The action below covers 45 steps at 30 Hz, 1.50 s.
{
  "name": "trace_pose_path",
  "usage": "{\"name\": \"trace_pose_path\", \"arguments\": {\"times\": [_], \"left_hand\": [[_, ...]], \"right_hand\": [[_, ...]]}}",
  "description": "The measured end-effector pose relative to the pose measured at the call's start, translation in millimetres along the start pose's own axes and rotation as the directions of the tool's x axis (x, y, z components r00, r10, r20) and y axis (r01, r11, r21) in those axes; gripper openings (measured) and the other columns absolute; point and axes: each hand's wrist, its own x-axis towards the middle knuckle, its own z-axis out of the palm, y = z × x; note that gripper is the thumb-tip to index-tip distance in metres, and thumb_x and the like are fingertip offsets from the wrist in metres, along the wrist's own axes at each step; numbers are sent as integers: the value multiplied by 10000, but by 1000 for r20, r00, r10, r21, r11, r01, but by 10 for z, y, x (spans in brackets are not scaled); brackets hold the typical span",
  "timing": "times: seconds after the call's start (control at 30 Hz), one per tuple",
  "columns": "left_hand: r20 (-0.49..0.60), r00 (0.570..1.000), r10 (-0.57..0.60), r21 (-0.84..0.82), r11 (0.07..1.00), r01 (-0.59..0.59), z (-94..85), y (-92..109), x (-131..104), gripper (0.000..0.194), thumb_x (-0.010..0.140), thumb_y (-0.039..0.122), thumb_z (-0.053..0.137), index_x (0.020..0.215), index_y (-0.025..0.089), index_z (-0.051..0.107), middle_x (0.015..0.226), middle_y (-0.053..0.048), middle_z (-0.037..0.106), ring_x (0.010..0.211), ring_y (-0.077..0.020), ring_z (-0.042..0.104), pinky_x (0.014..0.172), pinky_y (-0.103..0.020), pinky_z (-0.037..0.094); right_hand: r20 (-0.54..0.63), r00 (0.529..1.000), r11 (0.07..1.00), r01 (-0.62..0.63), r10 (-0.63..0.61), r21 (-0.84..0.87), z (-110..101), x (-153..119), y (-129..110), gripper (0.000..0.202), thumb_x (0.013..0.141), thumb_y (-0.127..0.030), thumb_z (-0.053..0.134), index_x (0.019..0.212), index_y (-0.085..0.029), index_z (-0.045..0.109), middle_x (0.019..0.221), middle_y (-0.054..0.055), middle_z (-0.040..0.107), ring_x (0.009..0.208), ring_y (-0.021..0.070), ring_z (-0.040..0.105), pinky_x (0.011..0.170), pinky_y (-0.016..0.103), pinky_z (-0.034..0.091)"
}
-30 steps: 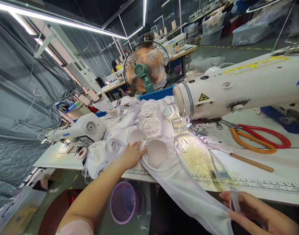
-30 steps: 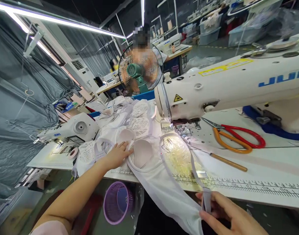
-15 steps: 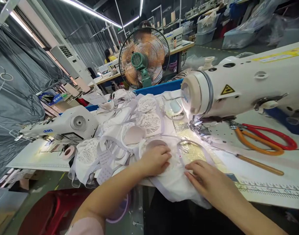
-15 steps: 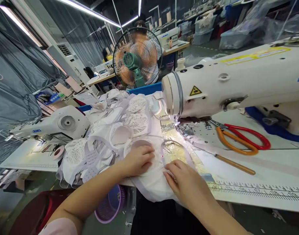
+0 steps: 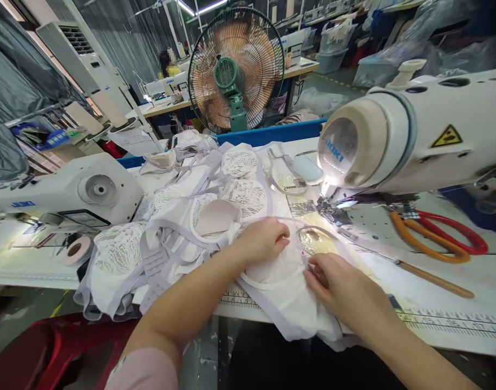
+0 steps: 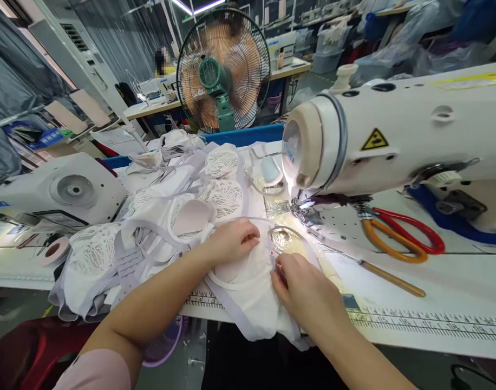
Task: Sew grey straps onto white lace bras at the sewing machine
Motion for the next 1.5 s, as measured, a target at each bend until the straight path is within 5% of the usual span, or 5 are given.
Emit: {"name": "trace_pose_path", "arguments": {"times": [0.17,0.33,0.7,1.23,1.5], "left_hand": [[12,993,120,-40,992,-119,114,-7,-42,259,773,389,621,967,217,629,1003,-29,562,927,-192,528,817,-326,407],[46,991,128,-7,992,-128,157,14,-5,124,820,220,514,822,198,636,906,-27,577,868,-180,525,786,-324,395],[-32,984,178,-110,977,-180,235,-42,5,98,764,171,512,699,198,581,782,1,576,778,-160,496,719,-298,367],[31,982,187,-150,972,-180,189,-5,-22,117,774,141,510,670,194,511,759,2,545,784,-170,449,728,-308,333],[39,976,215,-10,977,-215,179,36,-42,108,795,139,483,826,200,566,916,-28,571,881,-211,473,736,-347,347]], "right_hand": [[17,1000,1000,-7,7,21,-32,82,2,177,777,-344,386,696,-228,492,649,2,524,548,147,511,461,257,338],[50,998,998,-42,44,-41,-32,213,-12,228,750,-359,434,568,-236,373,570,-7,499,495,136,456,438,252,300],[61,998,981,-5,17,-195,31,312,-29,234,695,-219,443,529,-250,281,510,-16,423,455,141,379,454,274,214],[110,994,993,-19,6,120,-9,206,210,192,793,-331,423,624,-243,443,531,-33,509,481,133,486,441,234,371],[73,997,988,-38,28,147,-11,194,151,194,788,-329,400,614,-246,416,528,-41,487,495,138,464,464,247,348]]}}
